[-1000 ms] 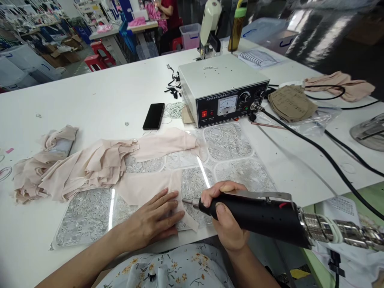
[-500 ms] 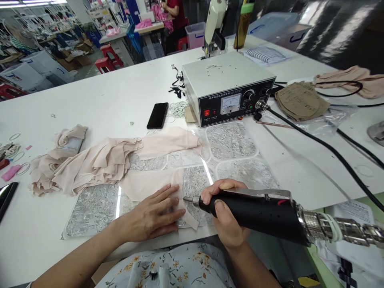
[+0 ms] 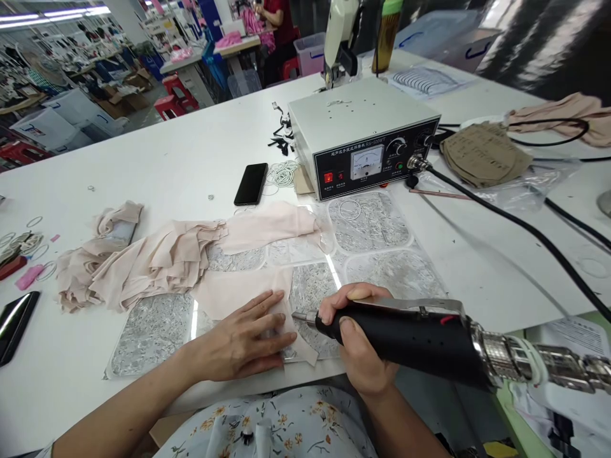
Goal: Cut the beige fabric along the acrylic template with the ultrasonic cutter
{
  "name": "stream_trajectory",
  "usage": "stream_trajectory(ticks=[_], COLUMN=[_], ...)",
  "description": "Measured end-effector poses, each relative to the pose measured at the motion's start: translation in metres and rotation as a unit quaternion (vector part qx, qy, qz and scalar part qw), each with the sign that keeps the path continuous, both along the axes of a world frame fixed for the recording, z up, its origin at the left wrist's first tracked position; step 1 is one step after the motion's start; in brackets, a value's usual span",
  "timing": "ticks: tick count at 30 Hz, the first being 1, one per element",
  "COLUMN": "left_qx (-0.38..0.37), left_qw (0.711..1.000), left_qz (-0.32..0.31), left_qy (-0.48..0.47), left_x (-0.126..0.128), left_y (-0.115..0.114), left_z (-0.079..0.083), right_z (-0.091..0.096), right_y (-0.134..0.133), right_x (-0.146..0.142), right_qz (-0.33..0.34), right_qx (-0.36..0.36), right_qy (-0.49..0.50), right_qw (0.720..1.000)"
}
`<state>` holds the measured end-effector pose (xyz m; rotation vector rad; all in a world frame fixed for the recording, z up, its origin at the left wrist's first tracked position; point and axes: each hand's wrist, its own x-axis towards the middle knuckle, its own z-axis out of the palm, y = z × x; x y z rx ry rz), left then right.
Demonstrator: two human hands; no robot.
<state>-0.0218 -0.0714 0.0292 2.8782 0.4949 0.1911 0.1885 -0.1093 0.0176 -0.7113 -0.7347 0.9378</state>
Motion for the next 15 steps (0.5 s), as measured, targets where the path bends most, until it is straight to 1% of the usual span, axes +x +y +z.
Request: stream_trajectory(ticks=[5,9,15], left_qx=[0.002,0.004,0.008], left_qw=[1.000,1.000,1.000], left_qz=[-0.005,-0.002,-0.002], left_qy=[-0.007,-0.005,-0.005], left_x=[0.0002,-0.0002,-0.0001], left_y=[0.0005,0.0005,0.0006], left_z=[-0.0001,-0.0007,-0.0004], right_z=[0.0014,0.0031,0.0063], right_y=[0.0002,0.0012,0.0083], right_x=[0.0024,0.0031,-0.0038], right_qz=[0.010,0.007,-0.008], right_qx=[0.020,0.037,0.053], right_qy=[0.009,0.012,0.016], right_qw=[1.000,0.999,0.998])
